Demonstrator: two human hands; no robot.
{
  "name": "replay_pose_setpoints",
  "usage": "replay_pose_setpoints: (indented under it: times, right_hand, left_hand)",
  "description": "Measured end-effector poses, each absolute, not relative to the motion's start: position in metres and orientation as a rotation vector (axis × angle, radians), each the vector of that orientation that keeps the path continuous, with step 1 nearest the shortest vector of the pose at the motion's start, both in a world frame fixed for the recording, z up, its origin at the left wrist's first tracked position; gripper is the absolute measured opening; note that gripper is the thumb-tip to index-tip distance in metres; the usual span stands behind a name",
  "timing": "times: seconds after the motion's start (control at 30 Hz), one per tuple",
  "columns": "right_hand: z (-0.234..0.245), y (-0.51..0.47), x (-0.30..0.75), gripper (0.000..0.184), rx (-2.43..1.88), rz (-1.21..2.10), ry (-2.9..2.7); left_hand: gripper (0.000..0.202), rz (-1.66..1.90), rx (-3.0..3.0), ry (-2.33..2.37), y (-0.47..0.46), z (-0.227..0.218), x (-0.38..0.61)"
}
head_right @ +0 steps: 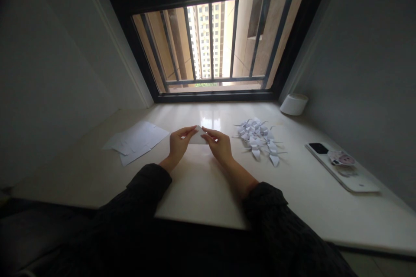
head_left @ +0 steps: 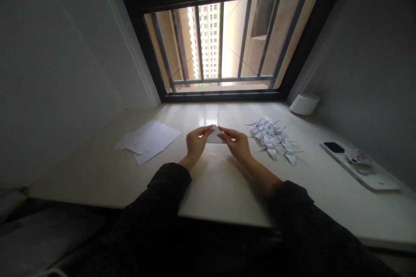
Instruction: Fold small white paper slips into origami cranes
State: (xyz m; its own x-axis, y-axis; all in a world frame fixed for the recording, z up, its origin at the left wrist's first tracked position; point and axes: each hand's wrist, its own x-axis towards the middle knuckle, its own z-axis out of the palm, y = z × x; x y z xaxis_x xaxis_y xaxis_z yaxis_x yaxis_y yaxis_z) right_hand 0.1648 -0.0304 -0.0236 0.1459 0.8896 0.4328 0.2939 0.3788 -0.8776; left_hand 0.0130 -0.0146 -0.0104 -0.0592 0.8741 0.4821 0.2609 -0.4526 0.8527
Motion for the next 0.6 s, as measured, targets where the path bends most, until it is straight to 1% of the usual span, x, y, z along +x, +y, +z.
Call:
replay_pose_setpoints:
  times: [0.2, 0.4, 0.6]
  right_hand:
    - [-0.0243, -0.0297, 0.1654, 0.032, -1.136, 0.606, -1.41]
    - [-0.0232, -0.0305, 0.1654, 0.031, -1.135, 0.599, -1.422]
    - [-0.0217, -0.0296, 0.1686, 0.03, -1.137, 0.586, -1.46]
  left_hand:
    - [0.029, 1.52, 1.689, 1.195, -0.0142, -0.0101, 0.0112]
    - [0.026, 1.541, 1.735, 1.194, -0.0138, -0.0129, 0.011]
    - [0.026, 1.459, 1.795, 1.244, -0.0128, -0.0085, 0.0066]
